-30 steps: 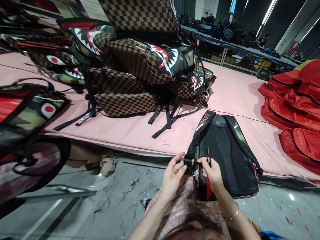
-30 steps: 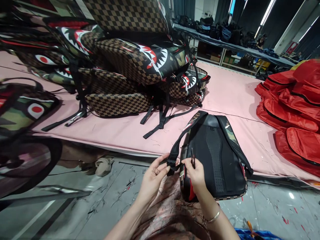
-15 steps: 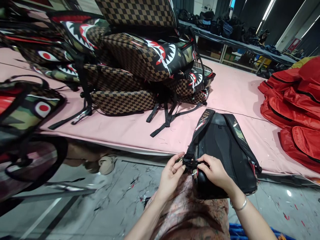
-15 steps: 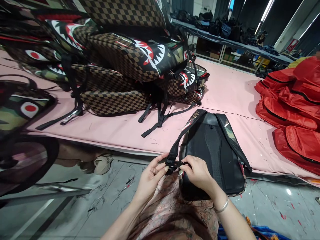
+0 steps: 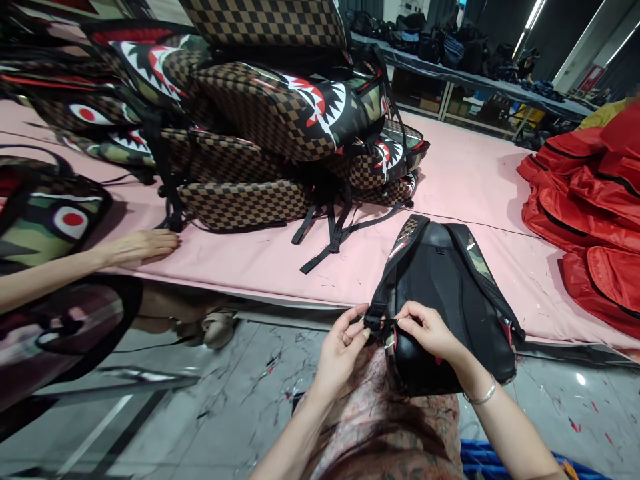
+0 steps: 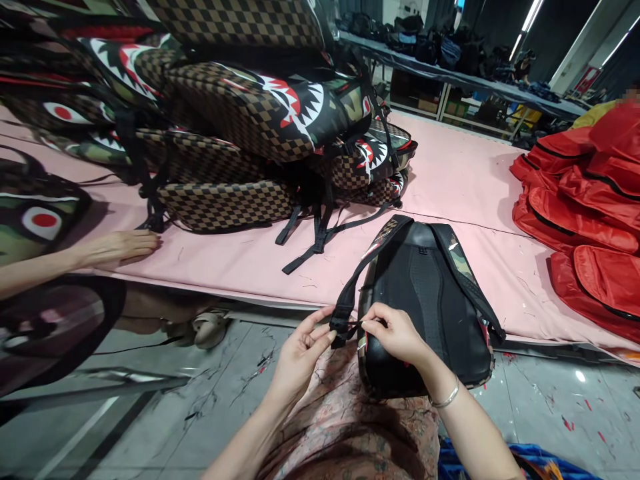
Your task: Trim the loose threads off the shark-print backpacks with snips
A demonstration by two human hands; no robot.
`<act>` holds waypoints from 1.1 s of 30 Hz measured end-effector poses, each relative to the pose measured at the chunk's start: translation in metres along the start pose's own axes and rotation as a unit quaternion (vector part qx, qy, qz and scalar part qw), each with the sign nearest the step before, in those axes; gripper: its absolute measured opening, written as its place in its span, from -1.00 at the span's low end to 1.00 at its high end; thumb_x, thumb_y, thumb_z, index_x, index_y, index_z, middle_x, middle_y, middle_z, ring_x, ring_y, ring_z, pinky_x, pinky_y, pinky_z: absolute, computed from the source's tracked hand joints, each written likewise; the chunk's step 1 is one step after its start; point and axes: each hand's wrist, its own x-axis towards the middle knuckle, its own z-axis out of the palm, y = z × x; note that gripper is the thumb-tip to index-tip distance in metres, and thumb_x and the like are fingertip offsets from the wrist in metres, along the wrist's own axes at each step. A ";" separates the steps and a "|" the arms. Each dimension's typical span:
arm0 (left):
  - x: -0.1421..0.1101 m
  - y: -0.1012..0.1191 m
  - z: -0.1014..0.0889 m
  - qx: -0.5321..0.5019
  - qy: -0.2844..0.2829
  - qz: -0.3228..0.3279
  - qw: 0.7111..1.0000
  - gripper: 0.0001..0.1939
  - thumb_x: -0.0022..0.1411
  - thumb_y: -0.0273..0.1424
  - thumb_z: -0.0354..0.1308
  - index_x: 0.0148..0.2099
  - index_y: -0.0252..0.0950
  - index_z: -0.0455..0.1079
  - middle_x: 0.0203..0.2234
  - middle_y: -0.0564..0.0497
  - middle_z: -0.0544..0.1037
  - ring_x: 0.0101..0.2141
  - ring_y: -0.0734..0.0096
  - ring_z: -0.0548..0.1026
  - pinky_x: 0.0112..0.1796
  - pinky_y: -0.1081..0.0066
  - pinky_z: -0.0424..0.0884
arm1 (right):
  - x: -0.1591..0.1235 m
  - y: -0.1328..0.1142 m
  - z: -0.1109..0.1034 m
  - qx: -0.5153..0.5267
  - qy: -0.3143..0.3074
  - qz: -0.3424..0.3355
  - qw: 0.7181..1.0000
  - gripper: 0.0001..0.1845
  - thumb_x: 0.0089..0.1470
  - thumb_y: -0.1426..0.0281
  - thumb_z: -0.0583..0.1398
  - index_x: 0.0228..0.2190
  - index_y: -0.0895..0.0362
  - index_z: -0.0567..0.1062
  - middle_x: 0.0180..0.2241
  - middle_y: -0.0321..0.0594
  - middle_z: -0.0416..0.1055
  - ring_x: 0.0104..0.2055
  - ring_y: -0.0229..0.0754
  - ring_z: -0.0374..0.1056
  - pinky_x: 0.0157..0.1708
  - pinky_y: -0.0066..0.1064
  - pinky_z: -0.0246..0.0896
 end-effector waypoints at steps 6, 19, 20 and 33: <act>-0.001 0.000 0.001 -0.055 0.002 -0.033 0.998 -0.46 -0.12 -0.42 0.32 -0.04 -0.33 0.27 -0.40 -0.04 0.58 -0.36 0.35 0.53 -0.30 0.45 0.43 | -0.001 0.002 0.022 0.054 0.083 -0.050 0.994 -0.77 -0.05 0.44 0.14 -0.26 0.11 0.41 -0.35 -0.27 0.43 -0.33 -0.26 0.34 -0.31 -0.47 0.21; 0.005 0.013 0.004 0.081 0.032 -0.079 0.993 -0.58 -0.33 -0.30 0.41 -0.36 -0.39 0.46 -0.52 -0.01 0.55 -0.50 0.44 0.45 -0.46 0.53 0.36 | -0.015 0.010 0.066 -0.042 0.234 -0.029 0.971 -0.75 -0.20 0.60 0.00 -0.46 0.11 0.38 -0.46 -0.26 0.38 -0.38 -0.23 0.31 -0.35 -0.47 0.21; 0.007 0.014 0.003 0.092 0.029 -0.069 0.993 -0.61 -0.31 -0.29 0.40 -0.38 -0.39 0.46 -0.53 -0.01 0.55 -0.51 0.45 0.43 -0.46 0.53 0.35 | -0.017 0.010 0.068 -0.047 0.228 -0.033 0.972 -0.73 -0.18 0.61 -0.01 -0.44 0.11 0.38 -0.44 -0.24 0.38 -0.35 -0.22 0.31 -0.33 -0.47 0.21; 0.018 0.016 0.015 -0.127 0.062 -0.133 0.981 -0.86 -0.12 -0.59 0.23 -0.39 -0.42 0.43 -0.49 -0.09 0.56 -0.56 0.51 0.44 -0.59 0.58 0.37 | -0.024 0.011 0.068 -0.046 0.246 -0.064 0.966 -0.58 -0.17 0.63 -0.02 -0.27 0.14 0.45 -0.32 -0.18 0.44 -0.25 -0.21 0.35 -0.20 -0.45 0.26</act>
